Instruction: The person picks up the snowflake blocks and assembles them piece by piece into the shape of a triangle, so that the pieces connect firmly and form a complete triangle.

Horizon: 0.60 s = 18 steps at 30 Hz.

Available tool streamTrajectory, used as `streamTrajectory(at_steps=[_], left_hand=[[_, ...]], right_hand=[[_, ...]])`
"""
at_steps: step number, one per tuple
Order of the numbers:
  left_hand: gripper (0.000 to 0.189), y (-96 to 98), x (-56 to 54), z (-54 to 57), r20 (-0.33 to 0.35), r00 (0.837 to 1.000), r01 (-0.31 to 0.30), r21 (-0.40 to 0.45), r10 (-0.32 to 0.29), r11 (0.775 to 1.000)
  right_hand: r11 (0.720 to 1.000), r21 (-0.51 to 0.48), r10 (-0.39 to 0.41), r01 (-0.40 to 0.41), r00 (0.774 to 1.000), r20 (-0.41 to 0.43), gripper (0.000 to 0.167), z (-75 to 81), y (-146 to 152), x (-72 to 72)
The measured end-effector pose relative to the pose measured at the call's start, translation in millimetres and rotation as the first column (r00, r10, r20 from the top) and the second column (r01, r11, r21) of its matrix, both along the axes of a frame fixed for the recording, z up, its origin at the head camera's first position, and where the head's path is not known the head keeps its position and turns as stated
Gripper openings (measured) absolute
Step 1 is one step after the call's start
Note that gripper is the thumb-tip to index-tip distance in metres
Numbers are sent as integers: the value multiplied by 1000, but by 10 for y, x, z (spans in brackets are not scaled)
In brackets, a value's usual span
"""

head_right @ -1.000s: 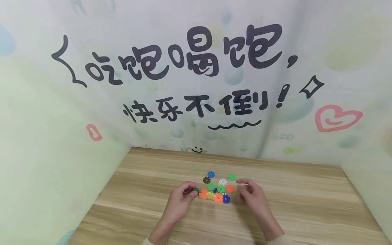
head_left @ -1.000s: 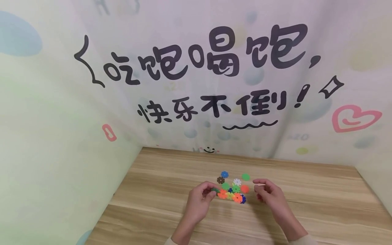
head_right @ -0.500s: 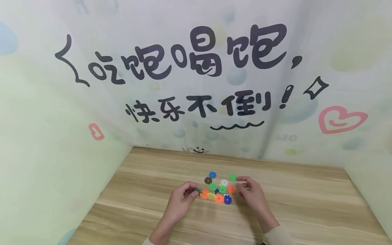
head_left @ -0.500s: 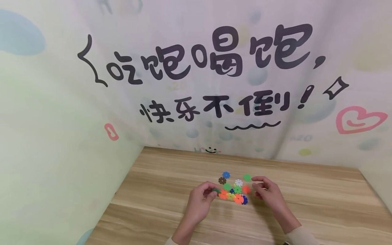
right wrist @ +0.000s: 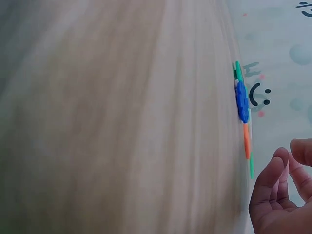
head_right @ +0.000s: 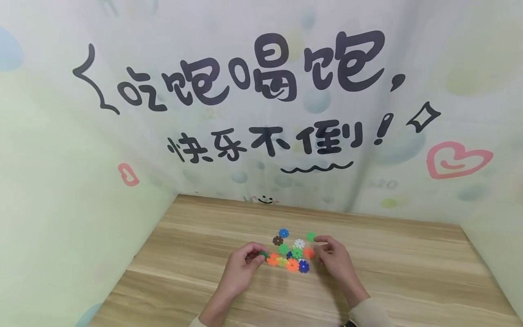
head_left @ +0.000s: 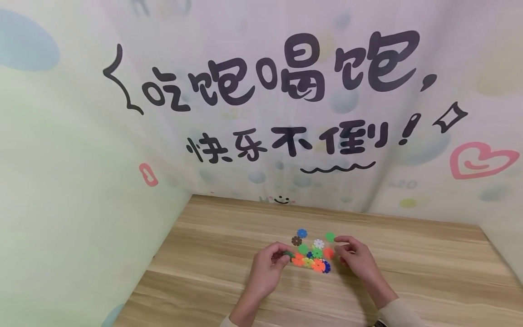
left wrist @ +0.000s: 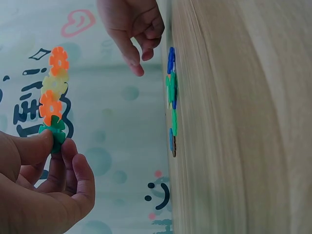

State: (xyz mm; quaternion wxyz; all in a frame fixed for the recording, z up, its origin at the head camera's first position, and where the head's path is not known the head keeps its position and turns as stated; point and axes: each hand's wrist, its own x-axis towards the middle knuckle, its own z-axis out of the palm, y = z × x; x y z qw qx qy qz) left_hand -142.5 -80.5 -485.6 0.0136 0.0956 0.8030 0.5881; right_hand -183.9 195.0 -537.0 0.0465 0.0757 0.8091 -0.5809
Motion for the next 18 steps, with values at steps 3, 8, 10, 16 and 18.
streamTrajectory(at_steps=[3, 8, 10, 16, 18], left_hand=[[15, -5, 0, -8, -9, 1000, 5, 7, -5, 1000], [11, -7, 2, -15, -19, 1000, 14, 28, -13, 1000], [11, -9, 2, -21, -21, 1000, 15, 33, -15, 999], [11, -9, -4, -9, -23, 1000, 12, 25, -11, 1000], [10, -9, -2, -2, -18, 1000, 10, 21, -10, 1000]], right_hand=[[1000, 19, 11, -11, 1000, 2, 32, -16, -7, -5], [999, 33, 18, -18, 1000, 2, 32, -13, -30, -8], [999, 38, 20, -20, 1000, -5, 32, -13, -38, -9], [997, 75, 37, -36, 999, -16, 31, -40, -50, -21], [995, 90, 46, -44, 999, -10, 31, -47, -51, -26]])
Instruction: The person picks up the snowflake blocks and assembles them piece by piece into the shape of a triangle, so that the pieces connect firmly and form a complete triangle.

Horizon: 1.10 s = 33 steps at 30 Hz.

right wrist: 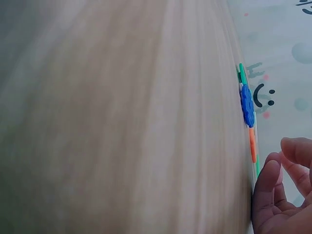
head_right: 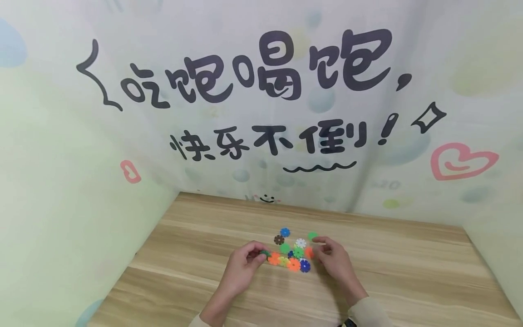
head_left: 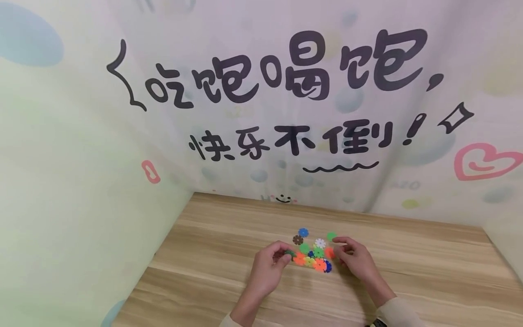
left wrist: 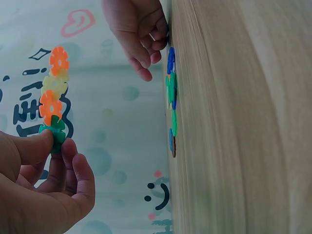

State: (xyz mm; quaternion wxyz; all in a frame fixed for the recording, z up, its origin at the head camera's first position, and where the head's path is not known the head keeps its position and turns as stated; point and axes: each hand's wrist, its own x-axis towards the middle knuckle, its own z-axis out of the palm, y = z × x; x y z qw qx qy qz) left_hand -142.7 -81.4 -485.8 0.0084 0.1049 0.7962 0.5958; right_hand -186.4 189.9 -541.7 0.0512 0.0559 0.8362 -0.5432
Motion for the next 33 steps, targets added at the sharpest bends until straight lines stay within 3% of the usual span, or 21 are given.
streamTrajectory(at_steps=[15, 23, 33], left_hand=[[11, -13, -1, 14, -17, 1000, 5, -1, -5, 1000], [15, -10, -2, 20, -15, 1000, 1, -2, -1, 1000], [14, -18, -12, 22, -8, 1000, -2, 2, 2, 1000]], right_hand=[[991, 127, 35, -35, 999, 3, 34, -52, -34, -28], [964, 259, 62, -54, 998, -23, 32, -55, -61, -28], [939, 337, 92, -71, 995, -45, 32, -79, -76, -44]])
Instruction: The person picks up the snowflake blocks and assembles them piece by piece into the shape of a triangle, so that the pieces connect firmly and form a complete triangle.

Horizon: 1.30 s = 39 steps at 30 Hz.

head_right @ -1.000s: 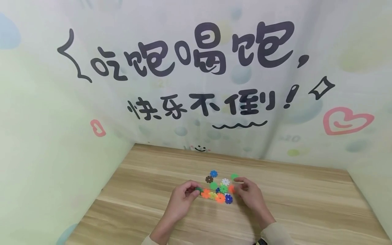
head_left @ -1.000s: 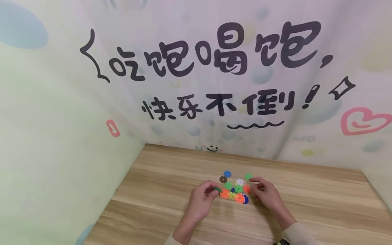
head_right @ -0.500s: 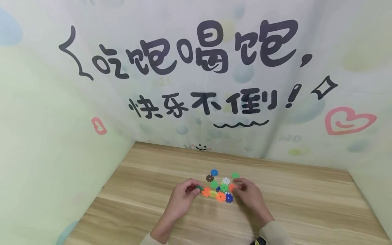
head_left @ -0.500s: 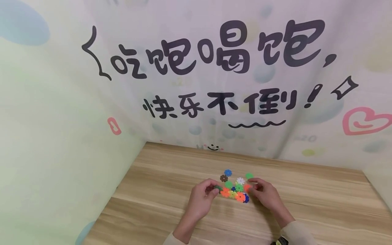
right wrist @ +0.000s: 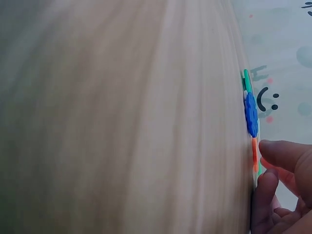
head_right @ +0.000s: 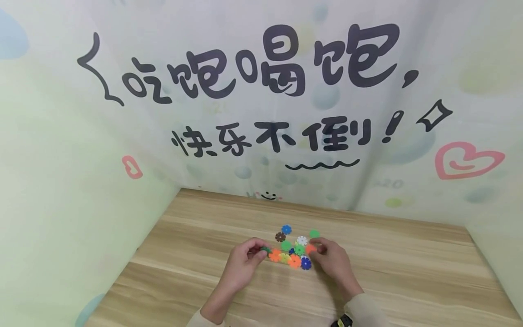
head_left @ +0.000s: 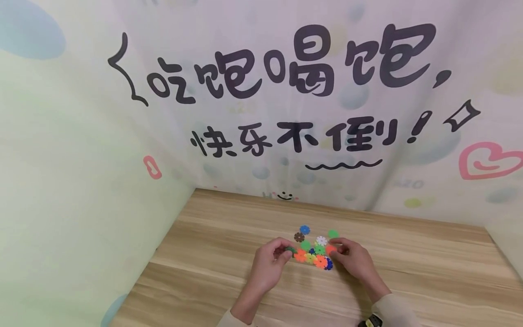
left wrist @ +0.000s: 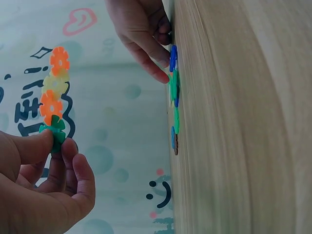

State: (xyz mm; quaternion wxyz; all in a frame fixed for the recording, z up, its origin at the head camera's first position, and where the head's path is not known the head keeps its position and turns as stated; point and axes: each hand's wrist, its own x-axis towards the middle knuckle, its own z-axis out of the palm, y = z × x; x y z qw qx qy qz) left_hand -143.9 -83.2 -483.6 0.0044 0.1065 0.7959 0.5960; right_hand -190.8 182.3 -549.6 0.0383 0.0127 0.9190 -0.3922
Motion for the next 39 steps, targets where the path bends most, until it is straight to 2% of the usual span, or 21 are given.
streamTrajectory(at_steps=[12, 25, 39], left_hand=[[14, -11, -11, 16, -15, 1000, 9, -5, -9, 1000], [15, -19, -15, 30, 3, 1000, 4, -4, -4, 1000], [15, -25, -16, 9, 7, 1000, -5, 12, 5, 1000]], right_hand=[[999, 54, 2, 0, 1000, -24, 26, 11, -11, -15], [998, 60, -1, 1, 1000, -13, 22, 43, -24, 1], [998, 45, -42, 42, 999, 7, 27, 4, -19, 28]])
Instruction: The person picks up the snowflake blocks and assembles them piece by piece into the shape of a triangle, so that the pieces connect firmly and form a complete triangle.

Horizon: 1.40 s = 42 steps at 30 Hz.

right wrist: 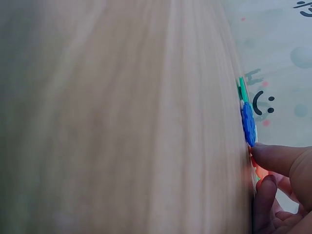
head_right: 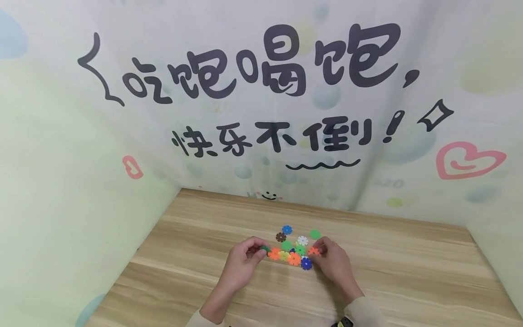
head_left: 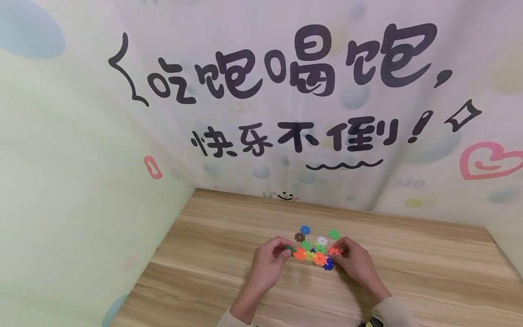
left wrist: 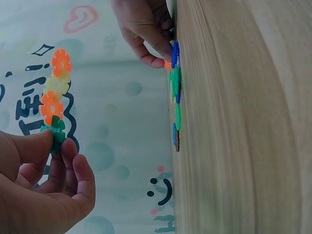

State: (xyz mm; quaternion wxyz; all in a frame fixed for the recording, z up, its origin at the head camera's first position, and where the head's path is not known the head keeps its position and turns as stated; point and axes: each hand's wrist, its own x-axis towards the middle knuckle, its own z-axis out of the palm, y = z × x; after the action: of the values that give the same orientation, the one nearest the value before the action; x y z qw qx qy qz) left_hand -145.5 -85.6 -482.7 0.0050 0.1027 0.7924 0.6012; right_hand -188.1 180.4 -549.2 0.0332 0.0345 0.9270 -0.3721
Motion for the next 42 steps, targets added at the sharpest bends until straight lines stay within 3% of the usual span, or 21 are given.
streamTrajectory(at_steps=[10, 35, 42], left_hand=[[12, -29, 7, -20, -63, 998, 15, -7, -16, 1000], [14, -35, 3, -26, -52, 999, 10, 9, -10, 1000], [11, -38, -2, -12, -46, 999, 6, 6, -5, 1000]], right_hand=[[1000, -12, 17, -17, 999, -33, 27, -5, 4, 28], [999, -51, -1, -1, 999, -34, 23, -24, 19, 38], [993, -121, -12, 9, 1000, -20, 18, -12, 55, 62]])
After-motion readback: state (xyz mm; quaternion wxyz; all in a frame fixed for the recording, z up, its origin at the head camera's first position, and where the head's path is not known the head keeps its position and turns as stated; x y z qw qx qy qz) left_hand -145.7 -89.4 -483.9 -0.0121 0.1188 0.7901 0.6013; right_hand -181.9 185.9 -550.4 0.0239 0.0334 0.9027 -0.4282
